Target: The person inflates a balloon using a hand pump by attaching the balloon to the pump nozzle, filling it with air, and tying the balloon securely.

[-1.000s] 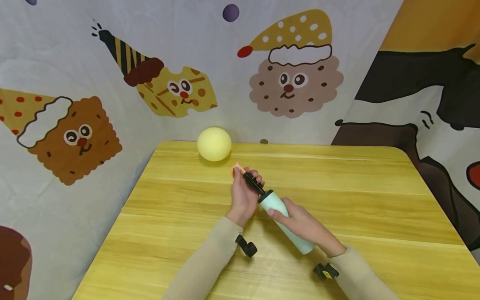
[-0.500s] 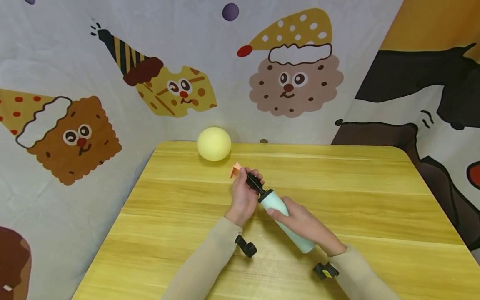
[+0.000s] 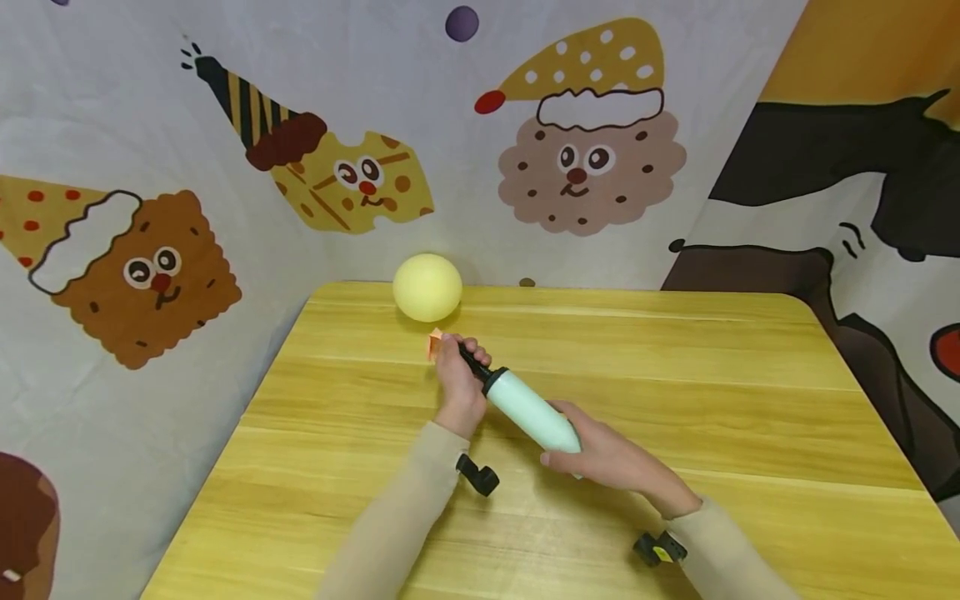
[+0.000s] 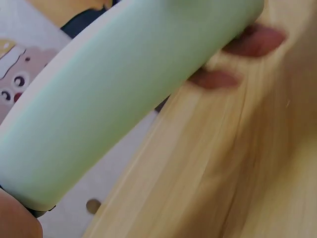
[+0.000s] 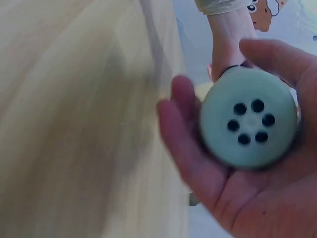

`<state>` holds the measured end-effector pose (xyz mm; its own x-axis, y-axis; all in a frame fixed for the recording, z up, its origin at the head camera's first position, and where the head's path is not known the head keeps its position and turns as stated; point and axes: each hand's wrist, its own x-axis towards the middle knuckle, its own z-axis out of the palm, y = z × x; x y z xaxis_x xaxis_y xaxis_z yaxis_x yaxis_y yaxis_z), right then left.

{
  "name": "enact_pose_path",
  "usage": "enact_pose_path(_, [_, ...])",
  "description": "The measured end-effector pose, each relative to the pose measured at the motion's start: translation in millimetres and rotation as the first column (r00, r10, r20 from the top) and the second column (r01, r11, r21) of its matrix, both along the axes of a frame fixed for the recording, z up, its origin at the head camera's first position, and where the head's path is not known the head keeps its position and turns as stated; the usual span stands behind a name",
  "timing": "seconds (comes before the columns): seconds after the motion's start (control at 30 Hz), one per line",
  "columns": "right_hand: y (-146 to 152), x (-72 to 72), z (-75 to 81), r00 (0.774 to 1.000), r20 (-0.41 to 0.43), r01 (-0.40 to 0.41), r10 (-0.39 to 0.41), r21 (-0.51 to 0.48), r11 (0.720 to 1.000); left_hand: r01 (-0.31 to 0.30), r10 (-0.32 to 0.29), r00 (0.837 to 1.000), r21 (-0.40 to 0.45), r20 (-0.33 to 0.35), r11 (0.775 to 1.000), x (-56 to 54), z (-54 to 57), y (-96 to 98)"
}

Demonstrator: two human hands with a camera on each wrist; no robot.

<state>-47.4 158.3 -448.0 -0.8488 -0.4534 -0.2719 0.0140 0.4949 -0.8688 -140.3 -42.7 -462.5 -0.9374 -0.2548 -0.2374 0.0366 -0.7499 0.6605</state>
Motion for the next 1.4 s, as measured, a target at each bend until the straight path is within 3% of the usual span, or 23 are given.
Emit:
enact_pose_path(0.27, [-4.8, 5.1, -4.4, 1.0, -0.011, -0.001, 0.001, -0.005, 1.0, 0.031, -0.033, 0.999, 0.037, 0.04, 0.999, -1.3, -4.7, -9.4])
enact_pose_path(0.47, [-16.1, 7.7, -2.3, 0.998, -0.055, 0.011, -0.009, 0.046, 0.999, -0.012, 0.019, 0.997, -0.097, 0.07, 0.995, -3.4, -14.7, -10.4])
enact_pose_path(0.6, [-20.6, 9.0, 0.6, 0.997, -0.077, 0.011, -0.006, 0.069, 0.998, -0.039, 0.048, 0.997, -0.133, 0.068, 0.99, -6.2, -14.8, -13.0])
enact_pose_path(0.8, [-20.5, 11.1, 3.6, 0.99, -0.135, -0.04, 0.051, 0.081, 0.996, -0.076, 0.077, 0.997, -0.126, 0.008, 0.989, -14.5, -6.3, -33.8])
enact_pose_path(1.0, [-8.2, 24.7, 5.4, 0.982, -0.163, -0.081, 0.095, 0.091, 0.993, -0.135, 0.132, 0.991, -0.089, -0.038, 0.987, -21.3, 1.6, -54.7])
enact_pose_path(1.2, [1.7, 33.9, 13.4, 0.961, -0.255, -0.089, 0.11, 0.094, 0.992, -0.146, 0.138, 0.986, -0.082, -0.095, 0.986, -26.2, 13.3, -64.1])
enact_pose_path(1.4, [6.8, 33.8, 18.2, 0.957, -0.274, -0.08, 0.098, 0.077, 0.994, -0.171, 0.158, 0.98, -0.098, -0.122, 0.98, -27.1, 22.7, -61.5])
